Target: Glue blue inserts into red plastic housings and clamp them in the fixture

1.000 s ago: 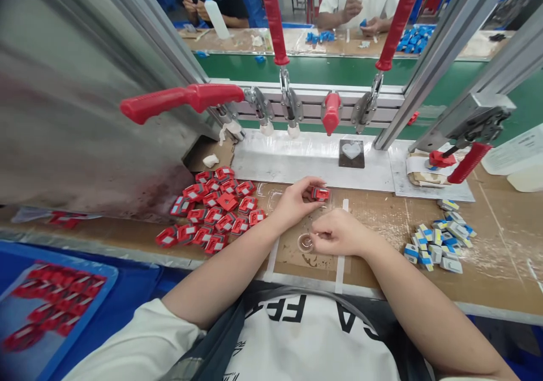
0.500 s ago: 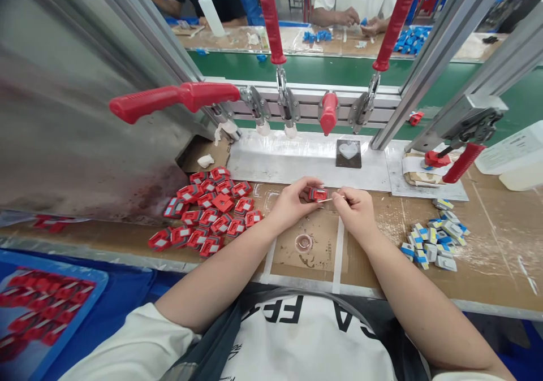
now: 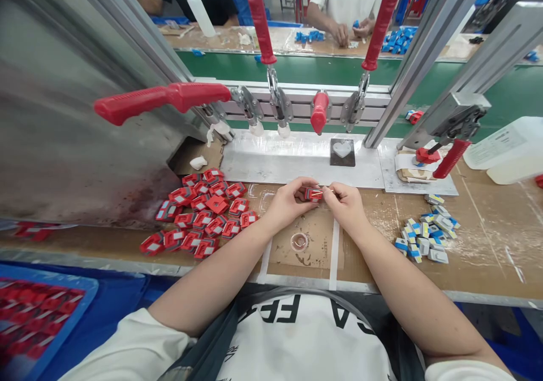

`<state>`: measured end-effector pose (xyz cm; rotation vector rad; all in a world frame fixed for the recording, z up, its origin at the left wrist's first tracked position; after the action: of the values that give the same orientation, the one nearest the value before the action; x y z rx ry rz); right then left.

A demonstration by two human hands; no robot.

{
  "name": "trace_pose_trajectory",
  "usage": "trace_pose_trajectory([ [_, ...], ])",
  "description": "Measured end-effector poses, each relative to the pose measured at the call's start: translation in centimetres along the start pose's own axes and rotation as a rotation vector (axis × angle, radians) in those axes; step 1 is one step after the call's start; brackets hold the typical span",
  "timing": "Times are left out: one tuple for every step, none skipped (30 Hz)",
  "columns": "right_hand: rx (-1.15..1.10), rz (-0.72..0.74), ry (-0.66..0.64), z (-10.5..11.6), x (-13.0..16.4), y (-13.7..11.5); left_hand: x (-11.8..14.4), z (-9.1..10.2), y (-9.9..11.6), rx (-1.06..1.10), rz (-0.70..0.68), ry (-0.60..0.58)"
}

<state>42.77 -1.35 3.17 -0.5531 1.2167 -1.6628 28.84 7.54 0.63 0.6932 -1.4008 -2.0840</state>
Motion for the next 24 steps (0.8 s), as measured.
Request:
trace_pose_trajectory([
  [0.003,0.002,-0.004,0.0,0.0,0.0,0.0,0.0,-0.1,0.004,-0.002,-0.002],
  [0.007,0.004,-0.007,-0.1,0.0,-0.1,0.0,-0.1,-0.1,0.010,-0.004,-0.003],
  [0.013,0.004,-0.007,0.0,0.0,-0.1,-0.1,-0.1,-0.2,0.017,-0.005,-0.005],
  [0.020,0.004,-0.006,0.0,0.0,-0.2,-0.1,-0.1,-0.3,0.024,-0.005,-0.006],
  [0.026,0.004,-0.003,0.0,0.0,-0.2,-0.1,-0.1,-0.3,0.030,-0.004,-0.006],
  [0.032,0.004,0.002,0.1,0.0,-0.3,-0.1,-0.2,-0.4,0.032,-0.003,-0.005],
  [0.037,0.004,0.008,0.2,0.0,-0.3,-0.1,-0.1,-0.4,0.031,-0.002,-0.003],
  [0.042,0.005,0.015,0.3,0.0,-0.3,-0.1,-0.1,-0.4,0.028,-0.003,0.000],
  [0.050,0.005,0.021,0.4,0.0,-0.3,-0.1,-0.1,-0.3,0.021,-0.005,0.003],
  [0.059,0.005,0.027,0.5,0.0,-0.3,-0.1,0.0,-0.3,0.011,-0.007,0.007],
  [0.070,0.006,0.033,0.7,0.0,-0.3,-0.1,0.0,-0.2,-0.001,-0.008,0.010],
  [0.083,0.007,0.039,0.8,0.0,-0.3,-0.1,0.0,-0.1,-0.012,-0.009,0.013],
  [0.096,0.011,0.046,0.8,0.0,-0.3,-0.1,0.1,0.0,-0.023,-0.009,0.015],
  [0.111,0.016,0.052,0.9,0.0,-0.4,-0.1,0.1,0.0,-0.032,-0.008,0.018],
  [0.126,0.024,0.057,0.9,0.0,-0.4,0.0,0.2,0.1,-0.039,-0.008,0.019],
  [0.142,0.035,0.062,0.9,0.0,-0.5,0.0,0.2,0.1,-0.043,-0.007,0.020],
  [0.160,0.050,0.066,0.9,0.1,-0.5,0.0,0.2,0.1,-0.044,-0.006,0.021],
  [0.178,0.069,0.073,0.9,0.1,-0.7,0.0,0.2,0.1,-0.043,-0.006,0.021],
  [0.197,0.092,0.081,0.9,0.1,-0.8,0.0,0.2,0.2,-0.042,-0.004,0.021],
  [0.214,0.117,0.093,1.0,0.2,-1.0,0.0,0.2,0.2,-0.041,-0.002,0.022],
  [0.226,0.144,0.105,1.1,0.2,-1.2,0.0,0.2,0.1,-0.039,0.000,0.022],
  [0.228,0.170,0.114,1.2,0.3,-1.4,0.0,0.2,0.1,-0.034,0.004,0.024],
  [0.220,0.199,0.110,1.4,0.4,-1.6,-0.1,0.2,0.1,-0.025,0.008,0.028],
  [0.199,0.235,0.077,1.4,0.6,-1.9,-0.1,0.2,0.1,-0.010,0.012,0.034],
])
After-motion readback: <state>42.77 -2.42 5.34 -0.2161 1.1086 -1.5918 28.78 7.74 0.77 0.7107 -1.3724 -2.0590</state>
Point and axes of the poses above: each hand's wrist, its own x-axis away from the middle knuckle, its own z-axis out of the back of the hand, y = z × x, the point moved 6 cm from there along -x, towards the middle knuckle, and after that the axes turned 3 degrees about -z, right-handed, at the moved point
